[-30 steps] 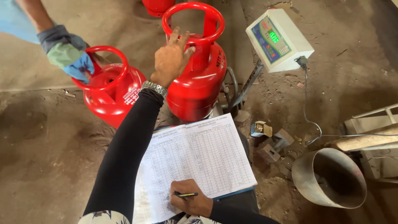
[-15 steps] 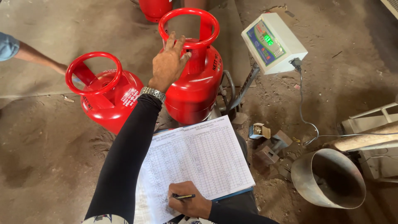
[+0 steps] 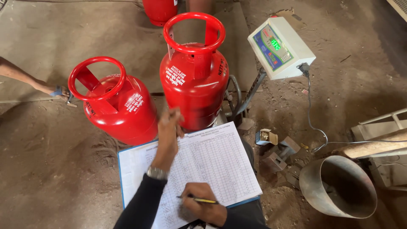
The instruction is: The recorder is weighing red gas cylinders on a digital scale and recording the weights on a log sheet.
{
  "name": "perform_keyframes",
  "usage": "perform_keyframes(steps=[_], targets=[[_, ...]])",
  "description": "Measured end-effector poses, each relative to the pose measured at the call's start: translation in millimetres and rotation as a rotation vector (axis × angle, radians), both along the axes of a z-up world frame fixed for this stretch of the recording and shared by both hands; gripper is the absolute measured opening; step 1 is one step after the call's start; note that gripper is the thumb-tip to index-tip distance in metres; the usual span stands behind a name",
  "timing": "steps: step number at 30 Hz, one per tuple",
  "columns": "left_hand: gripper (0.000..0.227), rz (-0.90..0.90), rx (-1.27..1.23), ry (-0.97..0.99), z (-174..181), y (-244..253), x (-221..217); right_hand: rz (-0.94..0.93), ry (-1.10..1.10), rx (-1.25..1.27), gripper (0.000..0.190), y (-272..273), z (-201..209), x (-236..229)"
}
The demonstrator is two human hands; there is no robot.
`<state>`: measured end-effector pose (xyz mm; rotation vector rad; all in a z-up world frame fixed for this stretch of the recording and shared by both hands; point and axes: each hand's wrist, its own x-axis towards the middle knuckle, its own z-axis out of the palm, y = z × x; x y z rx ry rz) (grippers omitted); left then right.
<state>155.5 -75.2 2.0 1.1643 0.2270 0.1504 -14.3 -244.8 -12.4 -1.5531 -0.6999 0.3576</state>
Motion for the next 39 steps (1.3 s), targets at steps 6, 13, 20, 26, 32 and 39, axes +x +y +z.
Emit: perform_keyframes(steps=[6, 13, 20, 26, 32, 39], targets=[[0.038, -0.125, -0.438, 0.231, -20, -22, -86, -0.392, -0.276, -0.013, 0.007, -15, 26, 21], [0.038, -0.144, -0.719, 0.363, -1, -52, -137, -0.475, -0.732, -0.362, 0.041, -15, 52, 32], [0.037, -0.169, -0.601, 0.264, -30, -48, -136, -0.451, -0.649, -0.420, 0.036, -18, 36, 31], [0.038, -0.243, -0.232, 0.184, -4, -25, -109, -0.579, -0.561, -0.139, 0.017, -32, -20, 50], [0.033, -0.130, 0.240, 0.071, -62, -13, -93, -0.600, -0.109, -0.128, 0.021, -54, -57, 71], [0.028, -0.101, 0.424, 0.194, -51, -20, -95, -0.627, -0.336, -0.201, 0.027, -71, -27, 111]])
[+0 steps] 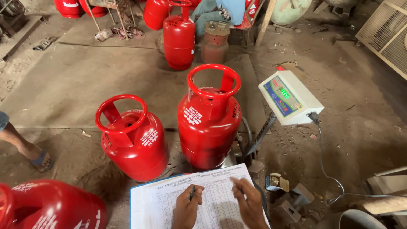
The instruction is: The recorder is weighing red gas cylinders on a digital scale and recording the weights on a log sheet.
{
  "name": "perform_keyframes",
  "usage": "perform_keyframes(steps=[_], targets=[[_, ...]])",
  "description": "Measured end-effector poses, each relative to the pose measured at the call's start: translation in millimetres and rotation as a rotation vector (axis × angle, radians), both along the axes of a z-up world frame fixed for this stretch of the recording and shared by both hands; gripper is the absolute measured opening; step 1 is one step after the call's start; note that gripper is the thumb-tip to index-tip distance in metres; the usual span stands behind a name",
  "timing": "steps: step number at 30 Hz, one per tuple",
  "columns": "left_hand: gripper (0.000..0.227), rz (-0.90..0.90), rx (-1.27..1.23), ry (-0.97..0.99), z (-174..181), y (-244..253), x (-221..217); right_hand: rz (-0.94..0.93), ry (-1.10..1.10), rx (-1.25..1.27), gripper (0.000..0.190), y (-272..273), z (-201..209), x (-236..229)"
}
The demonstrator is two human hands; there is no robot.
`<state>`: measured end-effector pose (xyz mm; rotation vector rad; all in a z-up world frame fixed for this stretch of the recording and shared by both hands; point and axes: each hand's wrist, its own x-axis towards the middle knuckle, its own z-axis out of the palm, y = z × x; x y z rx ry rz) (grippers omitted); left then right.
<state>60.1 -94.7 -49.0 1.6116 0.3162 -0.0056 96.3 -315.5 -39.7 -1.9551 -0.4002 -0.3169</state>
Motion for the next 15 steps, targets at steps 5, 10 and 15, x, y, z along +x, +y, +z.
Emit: perform_keyframes(steps=[5, 10, 15], targets=[[0.026, -0.007, 0.031, -0.002, -4, -3, 3, -0.036, -0.102, -0.106, 0.027, -12, 27, 64], [0.028, -0.005, 0.057, 0.024, -12, -2, 4, -0.078, -0.074, -0.009, 0.032, -2, 69, 117], [0.029, -0.014, 0.092, 0.024, -21, 0, 5, -0.127, -0.058, 0.035, 0.030, 8, 65, 170]])
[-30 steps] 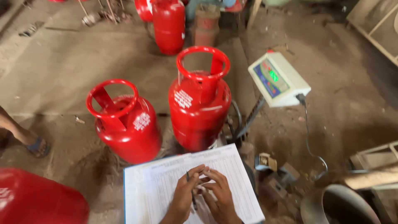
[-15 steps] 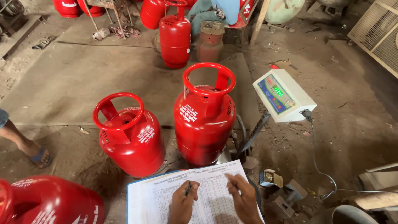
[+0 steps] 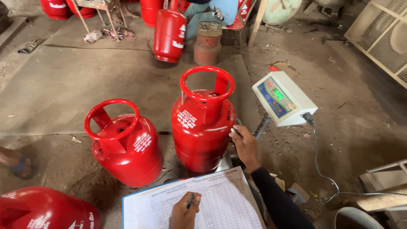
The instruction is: The recorder is weighing red gas cylinders on a digital scale and recording the weights on a log sheet.
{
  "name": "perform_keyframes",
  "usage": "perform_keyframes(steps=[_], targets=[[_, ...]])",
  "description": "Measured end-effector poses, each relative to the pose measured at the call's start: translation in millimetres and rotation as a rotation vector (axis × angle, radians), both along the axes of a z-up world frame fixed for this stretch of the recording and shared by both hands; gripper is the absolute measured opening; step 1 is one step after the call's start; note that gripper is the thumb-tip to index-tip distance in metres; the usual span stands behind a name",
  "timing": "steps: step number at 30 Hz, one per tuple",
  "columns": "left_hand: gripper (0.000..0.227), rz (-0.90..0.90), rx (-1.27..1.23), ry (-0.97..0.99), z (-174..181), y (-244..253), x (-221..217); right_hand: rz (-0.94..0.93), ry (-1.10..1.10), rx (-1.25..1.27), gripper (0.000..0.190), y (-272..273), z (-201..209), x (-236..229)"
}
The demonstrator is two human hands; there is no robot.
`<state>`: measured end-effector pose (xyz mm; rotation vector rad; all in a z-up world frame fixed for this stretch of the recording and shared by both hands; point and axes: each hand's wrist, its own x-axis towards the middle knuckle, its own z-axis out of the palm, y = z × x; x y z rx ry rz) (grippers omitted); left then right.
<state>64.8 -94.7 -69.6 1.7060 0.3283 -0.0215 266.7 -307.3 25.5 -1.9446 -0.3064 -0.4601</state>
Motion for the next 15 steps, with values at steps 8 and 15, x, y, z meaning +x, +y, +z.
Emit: perform_keyframes(steps=[8, 15], targets=[[0.031, -0.100, 0.042, -0.027, -97, 5, 24, -0.109, -0.197, -0.168, 0.014, 4, 8, 50], [0.051, 0.021, 0.091, -0.283, -246, -1, 68, -0.003, -0.285, -0.283, 0.007, 13, 19, 82]])
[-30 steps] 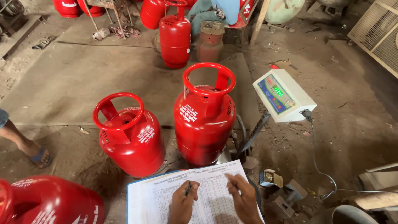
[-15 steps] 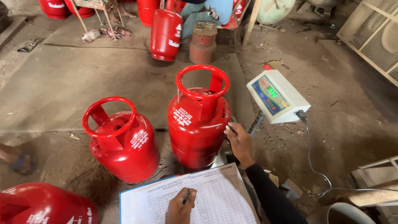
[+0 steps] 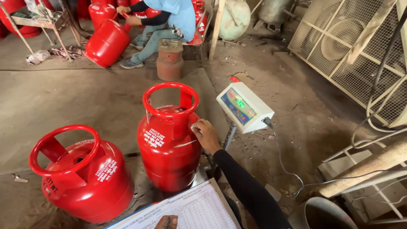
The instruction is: The recorder is weighing red gas cylinders on a digital scale and recording the weights on a log sheet.
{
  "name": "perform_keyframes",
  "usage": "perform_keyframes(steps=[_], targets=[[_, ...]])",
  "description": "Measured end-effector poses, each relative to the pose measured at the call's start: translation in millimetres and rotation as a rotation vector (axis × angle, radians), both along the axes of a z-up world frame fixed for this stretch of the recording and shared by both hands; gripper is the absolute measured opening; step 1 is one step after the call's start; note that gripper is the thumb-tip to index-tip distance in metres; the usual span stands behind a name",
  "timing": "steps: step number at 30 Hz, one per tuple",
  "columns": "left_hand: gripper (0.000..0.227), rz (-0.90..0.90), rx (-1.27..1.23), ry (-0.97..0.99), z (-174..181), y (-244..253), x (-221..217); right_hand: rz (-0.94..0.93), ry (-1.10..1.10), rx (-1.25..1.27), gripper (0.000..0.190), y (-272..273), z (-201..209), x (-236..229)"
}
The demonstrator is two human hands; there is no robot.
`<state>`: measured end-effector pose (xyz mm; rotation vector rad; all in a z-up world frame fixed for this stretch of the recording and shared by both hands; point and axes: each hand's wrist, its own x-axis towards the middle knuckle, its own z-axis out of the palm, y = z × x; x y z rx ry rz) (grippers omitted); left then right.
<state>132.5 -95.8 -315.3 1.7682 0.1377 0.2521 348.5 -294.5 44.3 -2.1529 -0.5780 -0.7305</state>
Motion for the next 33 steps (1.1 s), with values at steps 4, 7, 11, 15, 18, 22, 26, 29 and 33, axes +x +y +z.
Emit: perform_keyframes(steps=[4, 7, 11, 15, 18, 22, 26, 29, 33], targets=[[0.053, 0.004, 0.024, 0.024, -11, -3, 3, 0.037, -0.022, -0.197, 0.008, 5, 4, 19], [0.046, 0.051, 0.027, 0.054, 39, -4, -19, -0.004, -0.063, -0.385, 0.008, 2, -7, 38], [0.038, 0.002, -0.009, 0.173, 159, 9, -46, -0.021, -0.046, -0.231, 0.004, -7, -18, 19], [0.033, -0.078, -0.013, 0.322, 253, -1, -68, -0.098, 0.001, -0.173, 0.007, -19, -35, -17], [0.033, -0.063, 0.014, 0.291, 297, -2, -79, 0.000, 0.078, -0.158, 0.009, -15, -36, -44], [0.037, -0.096, -0.109, 0.212, 315, 0, -91, 0.164, 0.272, 0.076, 0.010, 14, -1, -138], [0.042, -0.151, -0.828, 0.310, 316, -3, -99, 0.327, 0.007, -0.076, 0.013, 37, -11, -233], [0.046, -0.205, -1.302, 0.264, 318, -18, -120, 0.400, 0.030, -0.171, 0.027, 47, -7, -296], [0.050, -0.119, -1.450, 0.389, 303, -34, -138, 0.376, -0.072, -0.158, 0.031, 53, -14, -333]])
